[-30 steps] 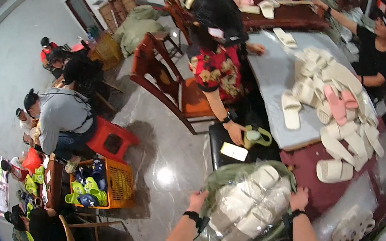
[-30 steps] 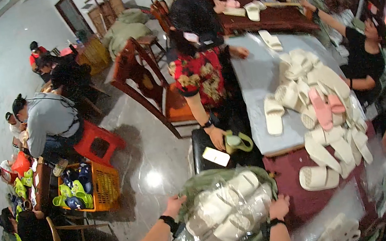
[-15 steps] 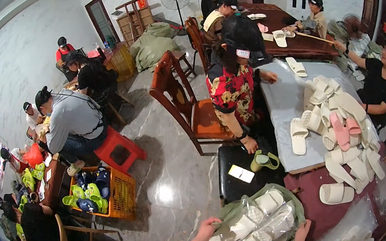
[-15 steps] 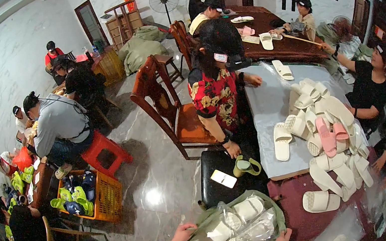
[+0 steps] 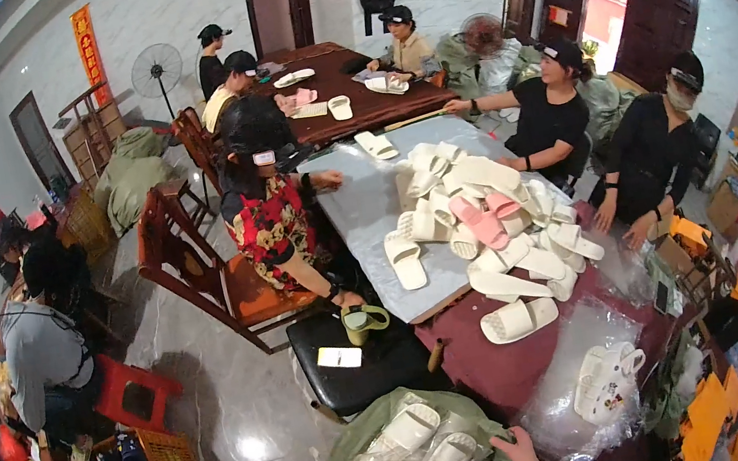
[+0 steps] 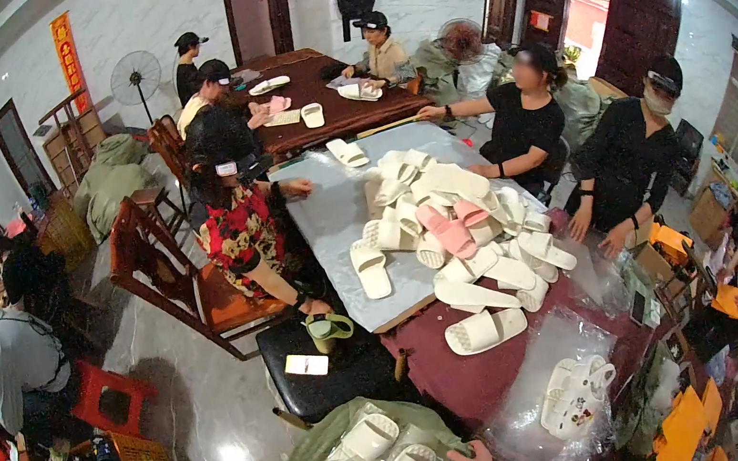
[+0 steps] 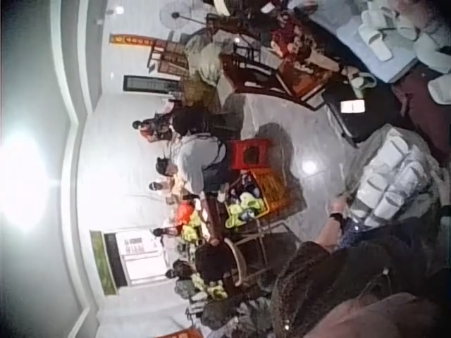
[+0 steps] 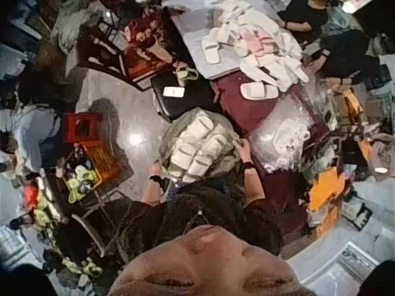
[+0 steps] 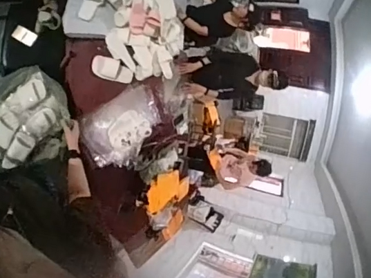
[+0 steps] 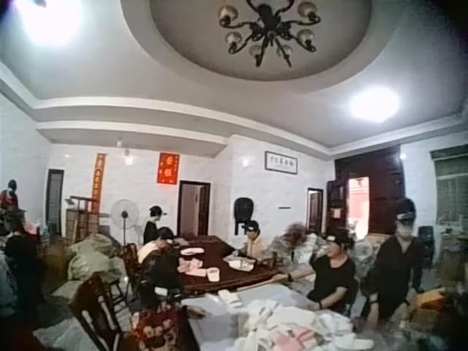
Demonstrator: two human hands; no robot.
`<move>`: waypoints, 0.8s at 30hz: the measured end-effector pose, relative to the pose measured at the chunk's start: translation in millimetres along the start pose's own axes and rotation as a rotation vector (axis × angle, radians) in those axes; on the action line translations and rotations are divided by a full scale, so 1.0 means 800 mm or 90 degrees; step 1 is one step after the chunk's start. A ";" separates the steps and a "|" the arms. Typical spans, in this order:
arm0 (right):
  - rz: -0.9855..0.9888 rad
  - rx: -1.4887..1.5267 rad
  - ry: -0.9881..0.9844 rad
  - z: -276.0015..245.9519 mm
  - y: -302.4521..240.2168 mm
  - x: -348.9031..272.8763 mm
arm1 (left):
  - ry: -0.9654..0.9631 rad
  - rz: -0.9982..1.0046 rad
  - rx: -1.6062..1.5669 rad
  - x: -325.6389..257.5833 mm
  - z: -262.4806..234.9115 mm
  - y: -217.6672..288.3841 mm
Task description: Sort and bag pairs of white slippers for packaging in a manufacturing workspace.
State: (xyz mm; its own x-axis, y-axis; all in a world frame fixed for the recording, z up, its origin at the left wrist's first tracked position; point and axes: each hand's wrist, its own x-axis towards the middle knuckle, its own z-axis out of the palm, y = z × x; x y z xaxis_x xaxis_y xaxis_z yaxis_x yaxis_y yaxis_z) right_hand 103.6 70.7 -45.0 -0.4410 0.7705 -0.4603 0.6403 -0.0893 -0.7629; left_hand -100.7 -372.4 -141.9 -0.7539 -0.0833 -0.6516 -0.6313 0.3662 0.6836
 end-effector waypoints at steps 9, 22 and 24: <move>-0.108 -0.230 0.047 -0.027 0.037 0.008 | 0.289 0.173 0.356 -0.059 0.033 0.004; -0.010 -0.306 -0.086 -0.063 0.088 0.057 | 0.117 -0.278 -0.705 -0.050 0.026 -0.026; -0.017 -0.291 -0.089 -0.062 0.095 0.057 | 0.169 -0.326 -0.734 -0.027 0.037 -0.024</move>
State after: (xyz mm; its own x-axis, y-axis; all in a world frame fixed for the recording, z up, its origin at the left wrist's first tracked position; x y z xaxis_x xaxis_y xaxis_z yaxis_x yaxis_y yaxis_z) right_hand 163.1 130.5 -101.6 -0.5216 0.6736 -0.5236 0.8248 0.2410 -0.5115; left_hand -66.8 -350.4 -150.5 -0.3088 -0.2054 -0.9287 -0.5493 -0.7586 0.3504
